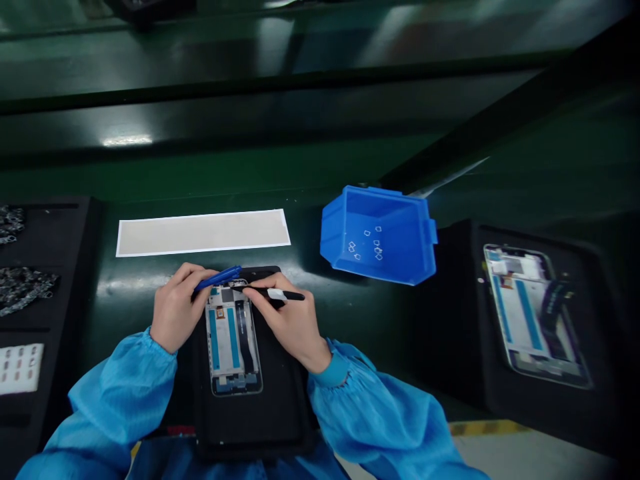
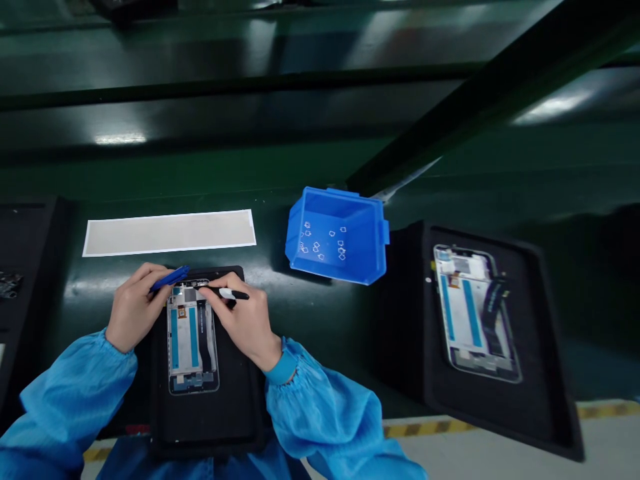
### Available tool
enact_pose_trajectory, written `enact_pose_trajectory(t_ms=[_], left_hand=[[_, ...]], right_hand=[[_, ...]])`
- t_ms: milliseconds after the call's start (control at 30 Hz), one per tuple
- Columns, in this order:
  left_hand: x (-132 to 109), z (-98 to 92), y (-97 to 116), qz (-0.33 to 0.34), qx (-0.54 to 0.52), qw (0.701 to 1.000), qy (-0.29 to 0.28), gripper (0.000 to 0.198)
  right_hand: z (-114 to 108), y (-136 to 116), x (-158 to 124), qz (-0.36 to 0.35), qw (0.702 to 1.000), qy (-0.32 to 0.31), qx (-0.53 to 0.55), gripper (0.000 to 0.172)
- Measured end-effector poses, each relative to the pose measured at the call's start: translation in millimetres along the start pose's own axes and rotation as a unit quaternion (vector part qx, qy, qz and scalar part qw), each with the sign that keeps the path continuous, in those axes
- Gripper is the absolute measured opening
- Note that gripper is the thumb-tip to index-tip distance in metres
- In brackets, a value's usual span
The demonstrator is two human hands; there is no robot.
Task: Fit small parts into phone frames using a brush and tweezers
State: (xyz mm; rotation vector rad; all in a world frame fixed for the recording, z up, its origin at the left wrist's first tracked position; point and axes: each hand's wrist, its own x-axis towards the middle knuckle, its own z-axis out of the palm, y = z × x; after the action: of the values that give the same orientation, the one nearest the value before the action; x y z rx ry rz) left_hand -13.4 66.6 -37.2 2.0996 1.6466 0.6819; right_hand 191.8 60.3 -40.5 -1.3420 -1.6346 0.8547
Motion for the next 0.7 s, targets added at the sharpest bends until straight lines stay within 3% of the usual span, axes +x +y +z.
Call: enact_pose_trajectory(t_ms=[700], left_hand=[[1.3, -0.9, 1.4, -0.001, -0.002, 1.0, 0.004, 0.02]], right_hand=[[0.6, -0.9, 1.2, -0.036, 0.999, 0.006, 0.015, 0.007]])
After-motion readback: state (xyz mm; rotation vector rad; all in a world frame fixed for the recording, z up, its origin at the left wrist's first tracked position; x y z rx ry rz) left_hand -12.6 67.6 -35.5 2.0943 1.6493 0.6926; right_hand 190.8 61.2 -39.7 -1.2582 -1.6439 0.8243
